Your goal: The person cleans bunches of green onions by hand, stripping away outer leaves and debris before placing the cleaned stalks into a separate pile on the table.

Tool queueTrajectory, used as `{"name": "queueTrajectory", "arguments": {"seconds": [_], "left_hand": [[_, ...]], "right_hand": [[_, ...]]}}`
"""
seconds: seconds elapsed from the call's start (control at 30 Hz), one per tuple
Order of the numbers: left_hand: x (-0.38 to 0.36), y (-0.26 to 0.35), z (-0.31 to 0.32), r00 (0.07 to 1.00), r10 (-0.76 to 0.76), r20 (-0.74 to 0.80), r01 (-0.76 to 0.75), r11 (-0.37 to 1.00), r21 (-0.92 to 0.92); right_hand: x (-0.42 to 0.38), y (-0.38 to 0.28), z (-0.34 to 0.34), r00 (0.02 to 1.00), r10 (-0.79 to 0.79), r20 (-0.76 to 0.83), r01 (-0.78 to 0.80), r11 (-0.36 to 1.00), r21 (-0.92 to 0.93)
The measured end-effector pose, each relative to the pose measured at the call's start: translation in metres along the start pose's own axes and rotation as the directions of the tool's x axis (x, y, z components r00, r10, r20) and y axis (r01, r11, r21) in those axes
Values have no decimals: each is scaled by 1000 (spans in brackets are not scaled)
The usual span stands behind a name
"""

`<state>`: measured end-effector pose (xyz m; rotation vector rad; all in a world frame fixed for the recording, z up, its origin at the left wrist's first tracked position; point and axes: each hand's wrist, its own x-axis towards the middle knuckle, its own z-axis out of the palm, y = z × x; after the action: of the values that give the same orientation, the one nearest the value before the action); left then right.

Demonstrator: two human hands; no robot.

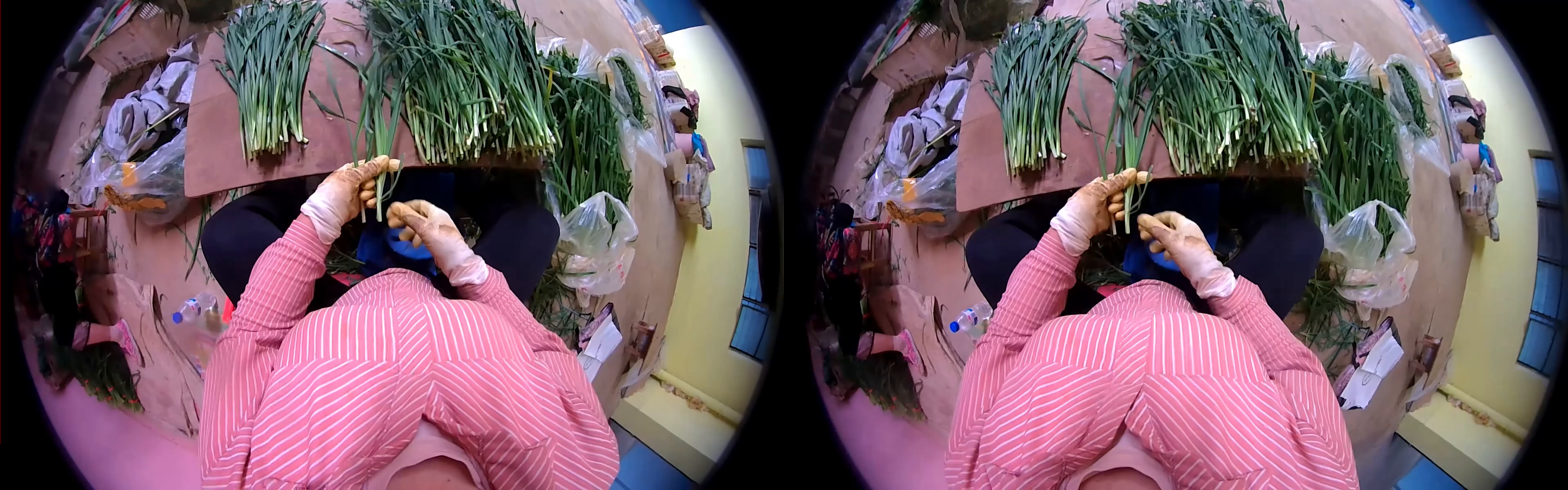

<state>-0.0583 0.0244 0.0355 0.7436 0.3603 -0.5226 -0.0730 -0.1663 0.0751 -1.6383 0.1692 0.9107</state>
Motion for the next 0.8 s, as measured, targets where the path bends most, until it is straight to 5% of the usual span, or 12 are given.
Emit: {"name": "queueTrajectory", "arguments": {"seconds": [0.07, 0.27, 0.33, 0.37, 0.4, 0.43, 0.47, 0.53, 0.6, 0.67, 0.8], "left_hand": [[-4, 1, 7, 999, -12, 51, 9, 998, 58], [-8, 1, 10, 997, -1, 77, -5, 997, 79], [-12, 6, 13, 996, 64, -60, -58, 993, 99], [-3, 2, 0, 996, 81, -24, -77, 991, 112], [-6, 4, 2, 996, 83, -21, -80, 990, 113], [-15, 7, 8, 998, 8, -56, -6, 999, 46], [-21, 9, 13, 994, -67, -89, 65, 998, -25], [-33, 13, 19, 989, -122, -82, 115, 990, -81], [-60, 21, 25, 960, -111, 259, 150, 979, -137], [-105, 41, 55, 985, -70, 156, 91, 987, -135], [-143, 51, 28, 859, 286, 425, -178, 944, -277]], "right_hand": [[-1, -16, 8, 999, -42, -5, 41, 993, -108], [12, 10, 5, 998, -49, -32, 54, 977, 208], [14, 43, -11, 999, 40, -8, -41, 986, -162], [13, 59, -20, 1000, -8, 1, 8, 799, -601], [9, 76, -29, 999, -44, 31, 47, 426, -903], [4, 83, -30, 954, -297, 46, 137, 292, -947], [9, 83, -32, 953, -300, 49, 140, 290, -947], [12, 44, -24, 756, -640, -140, 303, 532, -791], [19, 0, -17, 709, -666, -231, 175, 483, -858], [39, -15, -21, 628, -759, -169, 145, 328, -933], [78, -27, -27, 638, -769, -38, 87, 121, -989]]}}
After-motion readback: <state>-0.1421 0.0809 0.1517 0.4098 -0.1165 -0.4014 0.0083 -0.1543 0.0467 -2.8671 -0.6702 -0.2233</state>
